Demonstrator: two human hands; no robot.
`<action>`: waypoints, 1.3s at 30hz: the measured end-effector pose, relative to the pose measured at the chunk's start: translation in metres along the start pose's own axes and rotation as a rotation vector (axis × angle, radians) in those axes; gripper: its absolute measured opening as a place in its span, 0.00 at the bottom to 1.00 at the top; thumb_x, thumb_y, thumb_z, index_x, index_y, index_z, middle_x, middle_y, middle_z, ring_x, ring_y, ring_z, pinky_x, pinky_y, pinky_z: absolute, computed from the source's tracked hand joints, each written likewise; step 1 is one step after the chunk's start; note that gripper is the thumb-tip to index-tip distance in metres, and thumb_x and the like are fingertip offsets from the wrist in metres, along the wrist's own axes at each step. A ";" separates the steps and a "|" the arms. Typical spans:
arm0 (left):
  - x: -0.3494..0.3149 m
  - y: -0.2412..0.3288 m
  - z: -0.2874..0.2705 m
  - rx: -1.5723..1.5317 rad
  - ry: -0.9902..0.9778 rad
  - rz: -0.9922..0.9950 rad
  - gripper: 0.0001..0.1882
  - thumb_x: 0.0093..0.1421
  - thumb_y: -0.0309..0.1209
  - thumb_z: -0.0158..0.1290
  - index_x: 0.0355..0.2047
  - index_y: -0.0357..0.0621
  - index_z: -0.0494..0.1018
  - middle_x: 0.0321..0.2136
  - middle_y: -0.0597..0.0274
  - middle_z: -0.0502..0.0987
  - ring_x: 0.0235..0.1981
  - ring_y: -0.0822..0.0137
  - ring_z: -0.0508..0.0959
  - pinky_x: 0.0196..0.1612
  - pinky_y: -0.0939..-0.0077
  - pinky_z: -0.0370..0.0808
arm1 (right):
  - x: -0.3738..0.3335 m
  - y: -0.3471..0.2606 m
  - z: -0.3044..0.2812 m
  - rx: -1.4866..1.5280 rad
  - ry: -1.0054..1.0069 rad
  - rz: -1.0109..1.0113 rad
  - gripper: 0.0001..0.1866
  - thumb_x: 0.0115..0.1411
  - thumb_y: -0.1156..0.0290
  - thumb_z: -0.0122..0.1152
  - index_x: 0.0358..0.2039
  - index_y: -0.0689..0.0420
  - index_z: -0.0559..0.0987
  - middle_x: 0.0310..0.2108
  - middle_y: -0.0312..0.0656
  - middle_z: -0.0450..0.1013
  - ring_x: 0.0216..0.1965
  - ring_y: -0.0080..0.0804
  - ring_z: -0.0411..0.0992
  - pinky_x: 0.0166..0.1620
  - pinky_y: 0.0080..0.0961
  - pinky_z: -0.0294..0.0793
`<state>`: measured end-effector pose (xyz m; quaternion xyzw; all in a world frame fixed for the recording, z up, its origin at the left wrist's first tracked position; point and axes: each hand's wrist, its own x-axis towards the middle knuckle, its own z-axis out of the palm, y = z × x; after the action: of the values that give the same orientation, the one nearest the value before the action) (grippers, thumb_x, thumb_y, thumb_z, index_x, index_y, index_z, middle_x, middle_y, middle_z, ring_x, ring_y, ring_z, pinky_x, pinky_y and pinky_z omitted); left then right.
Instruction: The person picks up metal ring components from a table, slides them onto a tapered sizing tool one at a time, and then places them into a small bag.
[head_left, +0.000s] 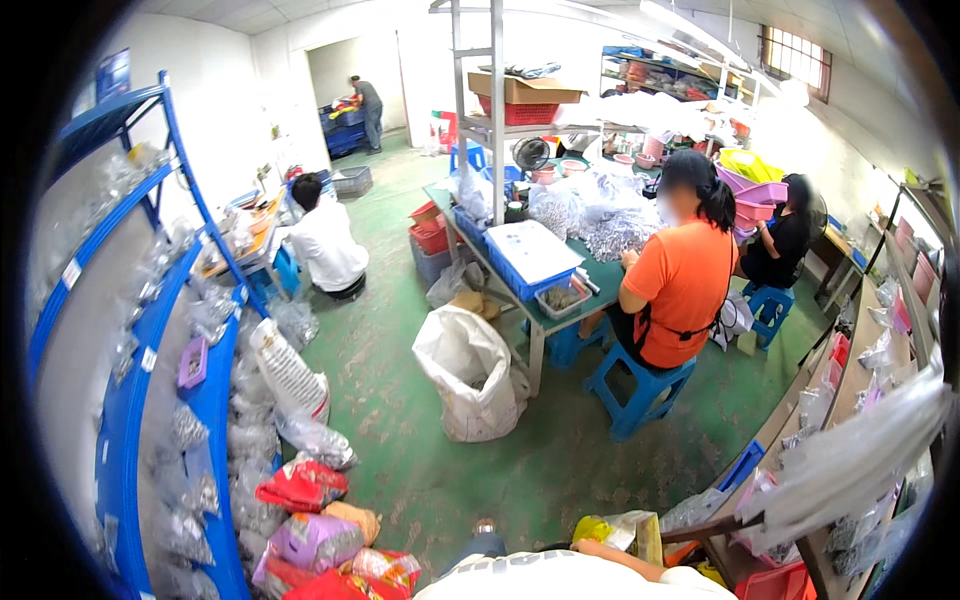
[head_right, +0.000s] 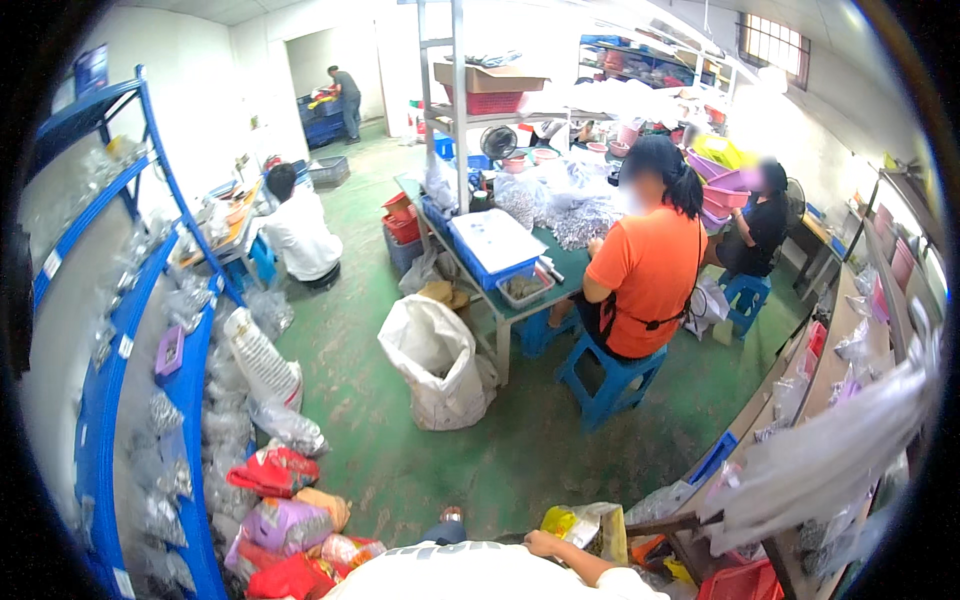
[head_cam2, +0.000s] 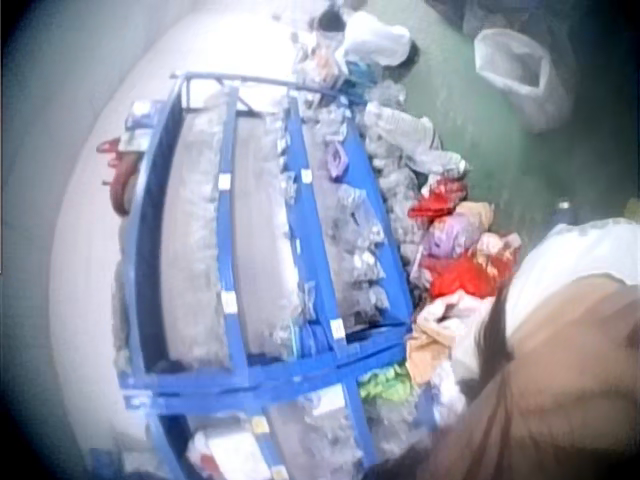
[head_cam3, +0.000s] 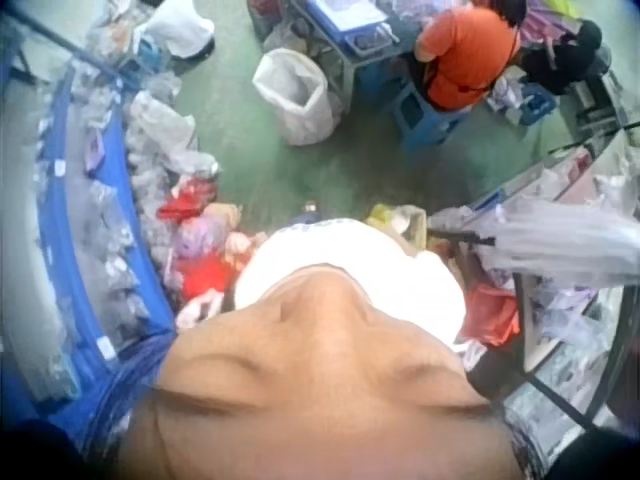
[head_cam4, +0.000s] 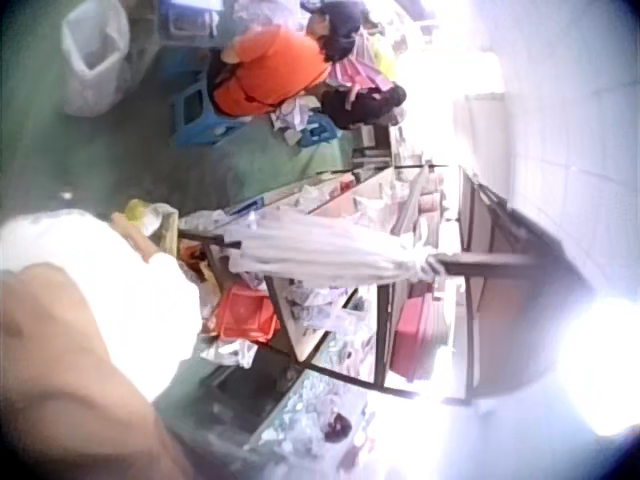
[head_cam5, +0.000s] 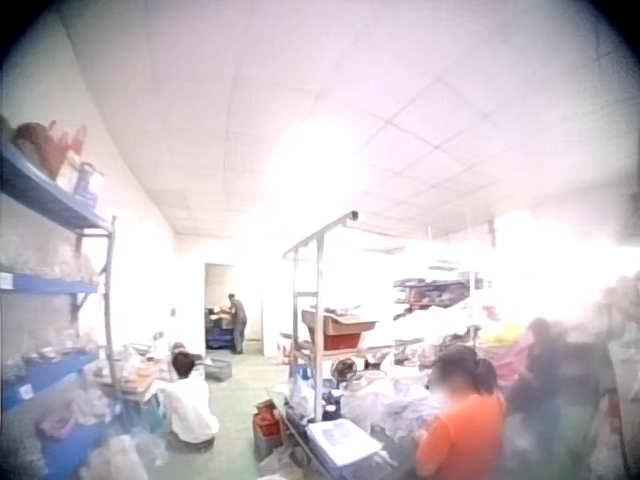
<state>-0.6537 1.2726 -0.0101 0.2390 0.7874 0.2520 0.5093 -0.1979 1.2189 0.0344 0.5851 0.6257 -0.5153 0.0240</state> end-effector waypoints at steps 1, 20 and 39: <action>0.016 0.037 0.023 0.034 -0.050 0.026 0.09 0.49 0.30 0.51 0.24 0.34 0.73 0.17 0.58 0.73 0.18 0.66 0.73 0.21 0.74 0.70 | -0.005 -0.010 -0.033 -0.044 0.017 0.000 0.17 0.54 0.61 0.50 0.33 0.62 0.77 0.30 0.53 0.74 0.32 0.46 0.73 0.37 0.37 0.71; 0.094 0.355 0.219 0.514 -0.109 0.105 0.09 0.50 0.29 0.50 0.24 0.34 0.74 0.17 0.58 0.73 0.18 0.66 0.73 0.20 0.74 0.69 | 0.287 0.051 -0.709 0.382 1.455 0.272 0.11 0.47 0.72 0.57 0.33 0.61 0.76 0.32 0.48 0.74 0.38 0.41 0.72 0.42 0.34 0.69; 0.105 0.404 0.260 0.693 -0.114 0.105 0.09 0.50 0.29 0.49 0.24 0.34 0.75 0.16 0.59 0.73 0.17 0.66 0.73 0.19 0.74 0.68 | 0.254 0.029 -0.729 0.380 1.389 0.166 0.11 0.56 0.71 0.48 0.37 0.63 0.66 0.27 0.58 0.71 0.31 0.55 0.71 0.33 0.42 0.69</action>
<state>-0.4042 1.6856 0.0853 0.4512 0.7832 -0.0181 0.4273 0.1619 1.8830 0.1959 0.8172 0.3495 -0.1212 -0.4420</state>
